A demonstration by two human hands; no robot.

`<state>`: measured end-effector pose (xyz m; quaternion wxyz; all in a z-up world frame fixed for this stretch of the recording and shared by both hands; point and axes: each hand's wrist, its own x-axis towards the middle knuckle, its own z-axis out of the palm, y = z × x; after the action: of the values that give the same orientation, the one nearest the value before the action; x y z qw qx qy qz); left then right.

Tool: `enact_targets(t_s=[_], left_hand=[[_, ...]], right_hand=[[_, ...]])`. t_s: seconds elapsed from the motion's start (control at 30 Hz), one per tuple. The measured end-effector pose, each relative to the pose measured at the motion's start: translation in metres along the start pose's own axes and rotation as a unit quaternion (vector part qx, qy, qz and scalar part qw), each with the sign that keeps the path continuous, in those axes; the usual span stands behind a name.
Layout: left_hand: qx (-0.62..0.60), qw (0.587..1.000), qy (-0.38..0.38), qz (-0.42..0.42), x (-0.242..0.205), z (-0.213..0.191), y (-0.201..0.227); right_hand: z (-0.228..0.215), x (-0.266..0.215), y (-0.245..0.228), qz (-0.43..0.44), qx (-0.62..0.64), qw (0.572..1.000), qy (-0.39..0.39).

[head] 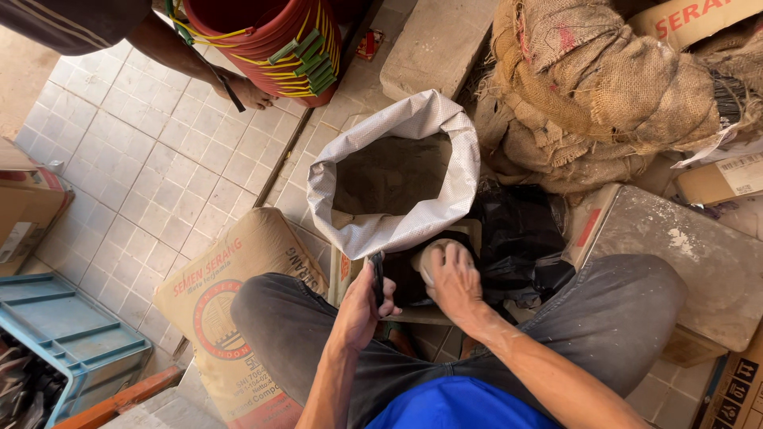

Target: The person uses a plastic measuring scoop to transfer grey cement powder from a large white sack into smaller black plastic bags by hand.

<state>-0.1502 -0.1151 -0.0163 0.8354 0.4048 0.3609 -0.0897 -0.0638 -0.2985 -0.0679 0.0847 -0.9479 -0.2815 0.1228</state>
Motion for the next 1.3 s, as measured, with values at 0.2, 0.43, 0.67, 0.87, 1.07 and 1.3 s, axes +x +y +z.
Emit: enact_targets(t_s=[0.2, 0.43, 0.67, 0.87, 1.07, 1.3], left_hand=[[0.004, 0.998, 0.058, 0.01, 0.003, -0.009, 0.009], [0.111, 0.977, 0.18, -0.002, 0.006, 0.002, 0.029], [0.218, 0.949, 0.228, -0.004, 0.015, 0.017, 0.066], [0.297, 0.928, 0.224, 0.01, 0.048, -0.008, 0.051], [0.313, 0.918, 0.242, -0.029, 0.029, 0.019, 0.083], [0.33, 0.918, 0.218, -0.027, 0.024, 0.028, 0.099]], right_hand=[[-0.081, -0.015, 0.032, 0.099, 0.108, 0.989, -0.03], [-0.168, -0.018, 0.074, 0.25, 0.325, 0.912, 0.011], [-0.145, 0.101, 0.061, 0.177, 0.286, 0.93, 0.149], [-0.046, 0.218, 0.014, 0.126, 0.098, 0.983, 0.089], [0.008, 0.262, 0.011, 0.134, 0.014, 0.986, 0.097], [0.011, 0.278, 0.029, 0.102, 0.103, 0.989, -0.015]])
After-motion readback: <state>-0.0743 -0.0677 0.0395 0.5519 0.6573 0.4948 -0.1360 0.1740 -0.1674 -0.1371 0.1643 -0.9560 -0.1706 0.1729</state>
